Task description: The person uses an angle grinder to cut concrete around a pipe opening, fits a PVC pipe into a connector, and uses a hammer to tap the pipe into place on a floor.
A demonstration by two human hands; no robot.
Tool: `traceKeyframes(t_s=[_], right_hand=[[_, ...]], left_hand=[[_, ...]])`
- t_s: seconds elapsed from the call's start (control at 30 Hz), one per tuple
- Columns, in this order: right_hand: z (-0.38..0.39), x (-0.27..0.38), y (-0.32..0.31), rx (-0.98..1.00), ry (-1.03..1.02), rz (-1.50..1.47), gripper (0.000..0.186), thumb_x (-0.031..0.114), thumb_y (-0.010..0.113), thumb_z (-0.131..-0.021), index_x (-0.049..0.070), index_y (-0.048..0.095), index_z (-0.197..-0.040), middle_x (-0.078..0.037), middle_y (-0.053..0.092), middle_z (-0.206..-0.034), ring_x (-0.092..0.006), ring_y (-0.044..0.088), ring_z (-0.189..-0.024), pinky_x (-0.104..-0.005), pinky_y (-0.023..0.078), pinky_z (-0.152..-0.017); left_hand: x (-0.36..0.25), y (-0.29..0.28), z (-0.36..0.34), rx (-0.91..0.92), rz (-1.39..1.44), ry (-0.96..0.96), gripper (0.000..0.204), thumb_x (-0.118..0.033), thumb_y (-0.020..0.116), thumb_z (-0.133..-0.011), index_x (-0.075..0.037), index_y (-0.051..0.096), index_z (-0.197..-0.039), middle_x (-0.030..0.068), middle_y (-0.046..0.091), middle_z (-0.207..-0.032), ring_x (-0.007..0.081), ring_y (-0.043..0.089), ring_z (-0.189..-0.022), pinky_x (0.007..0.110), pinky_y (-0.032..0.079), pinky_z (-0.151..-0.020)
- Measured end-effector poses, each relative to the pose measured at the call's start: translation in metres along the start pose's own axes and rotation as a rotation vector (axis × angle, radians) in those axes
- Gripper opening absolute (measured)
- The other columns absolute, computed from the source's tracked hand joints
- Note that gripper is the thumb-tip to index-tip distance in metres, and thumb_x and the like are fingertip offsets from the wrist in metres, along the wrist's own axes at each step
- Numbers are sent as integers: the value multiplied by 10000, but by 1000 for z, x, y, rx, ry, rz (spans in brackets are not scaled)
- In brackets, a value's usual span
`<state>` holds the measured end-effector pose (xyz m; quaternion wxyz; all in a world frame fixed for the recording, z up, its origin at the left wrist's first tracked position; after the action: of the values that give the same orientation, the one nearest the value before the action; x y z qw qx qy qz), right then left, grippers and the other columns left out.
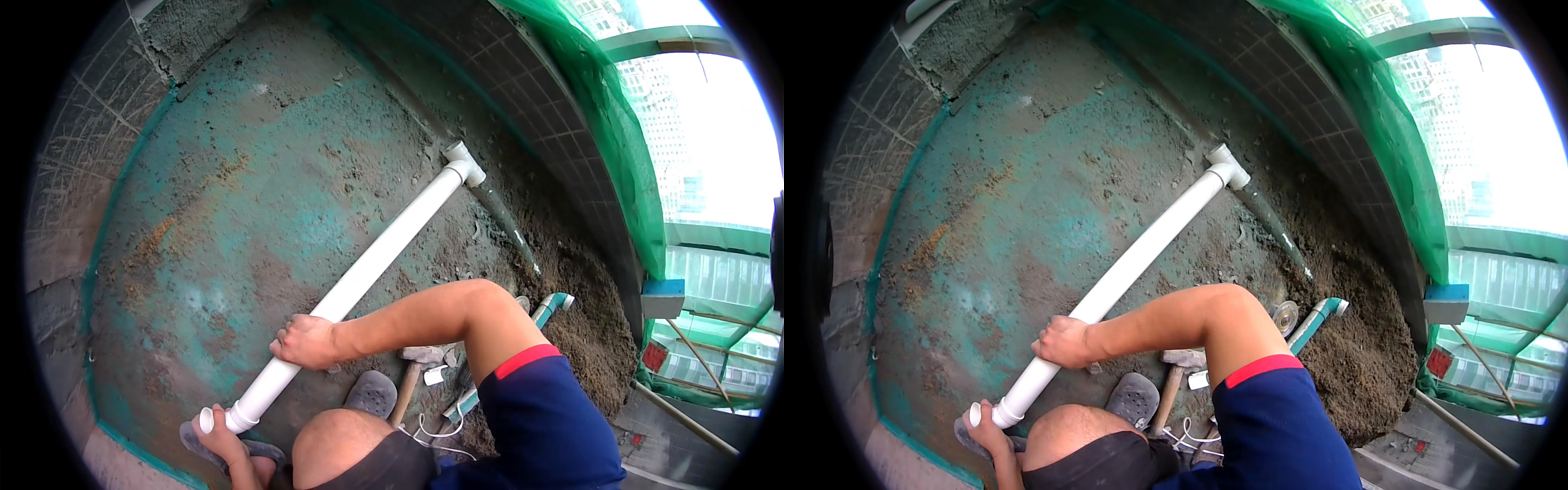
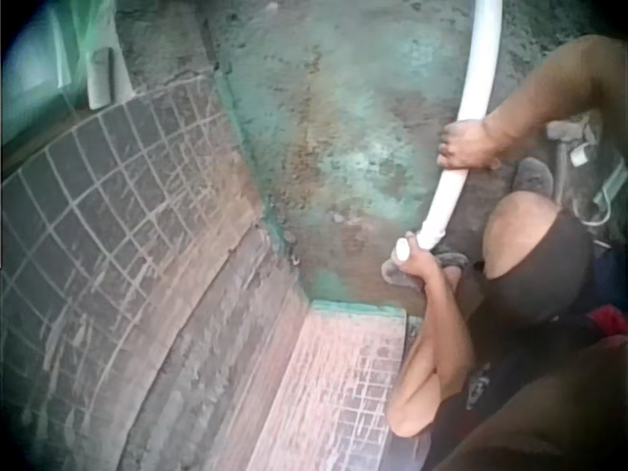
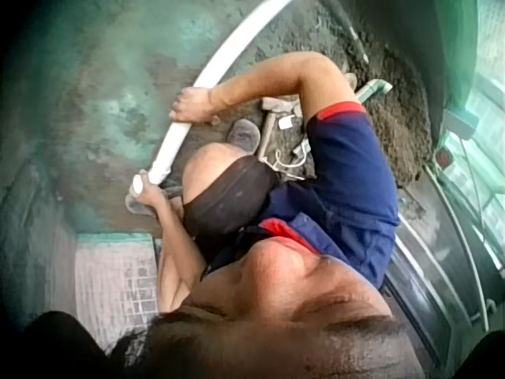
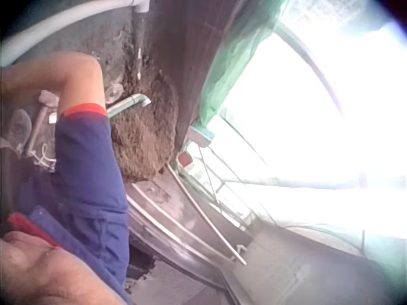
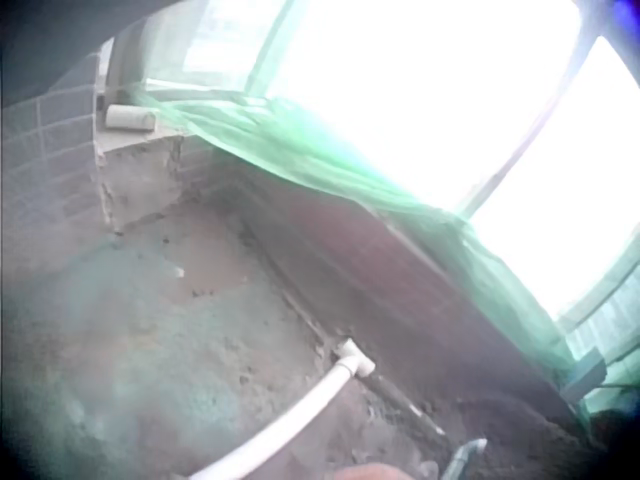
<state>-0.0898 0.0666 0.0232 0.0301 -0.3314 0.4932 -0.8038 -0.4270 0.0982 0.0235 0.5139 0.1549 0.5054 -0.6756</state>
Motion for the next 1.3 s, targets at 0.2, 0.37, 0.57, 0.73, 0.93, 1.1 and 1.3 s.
traceKeyframes(t_s=[0.2, 0.37, 0.57, 0.73, 0.93, 1.1, 1.3], right_hand=[[10, 4, -6, 204, 26, -154, 374, 199, 808, -738, 57, 683, -1061, -136, 764, -926, -314, 758, -938, -445, 574, -832], [8, 4, 3, -115, 33, 37, 306, 279, 733, -819, 76, 618, -1016, -91, 634, -983, -275, 650, -966, -393, 533, -798], [17, 4, -1, -294, -106, -11, 599, 559, 787, -725, 98, 569, -1039, -79, 531, -1056, -255, 535, -1034, -391, 438, -858], [14, -2, 3, -336, -130, -69, 707, 629, 794, -677, 78, 559, -1053, -93, 526, -1081, -267, 526, -1054, -422, 409, -894], [61, 18, -10, -786, 189, -202, 593, 421, 869, -715, 53, 588, -1085, -148, 568, -1137, -338, 550, -1106, -496, 443, -956], [164, 62, 14, -960, 1076, -886, 406, 318, 765, -924, -12, 583, -1073, -224, 607, -1031, -406, 621, -863, -468, 532, -766], [235, 144, 121, -685, 1543, -703, 571, 387, 741, -944, -72, 498, -1182, -291, 602, -1069, -482, 624, -982, -507, 519, -836]], left_hand=[[-10, 0, 19, -37, -67, -107, 280, -108, 751, -857, 90, 610, -994, 147, 665, -911, 231, 631, -779, 395, 528, -714], [-4, 7, -1, 50, -160, -61, 355, -184, 800, -885, 78, 585, -989, 136, 630, -920, 216, 605, -797, 396, 514, -711], [-20, 35, -4, -187, -660, 647, 344, -300, 646, -1025, 37, 593, -1066, 191, 580, -1056, 381, 574, -1008, 460, 466, -888], [-22, 32, -1, -214, -870, 649, 376, -389, 577, -1034, -16, 582, -1087, 176, 589, -1125, 400, 567, -1095, 543, 422, -934], [-56, 88, 37, 187, -782, 1204, 380, -378, 635, -969, -22, 589, -1093, 184, 591, -1132, 406, 545, -1127, 543, 404, -990], [-75, 104, 55, 458, -916, 1237, 541, -451, 740, -866, -16, 577, -1143, 187, 579, -1106, 400, 542, -1081, 550, 403, -985], [-60, 147, 70, 618, -1075, 1002, 641, -473, 817, -798, -17, 526, -1142, 191, 613, -1025, 427, 637, -914, 548, 506, -809]])
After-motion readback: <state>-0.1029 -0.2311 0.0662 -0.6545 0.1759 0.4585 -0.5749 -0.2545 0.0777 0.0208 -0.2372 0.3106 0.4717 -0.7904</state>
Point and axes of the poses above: each hand's wrist, its own z-axis away from the middle knuckle, its own y-axis out of the palm, x = y × z, the point moved 3 cm from there along -z, towards the middle knuckle
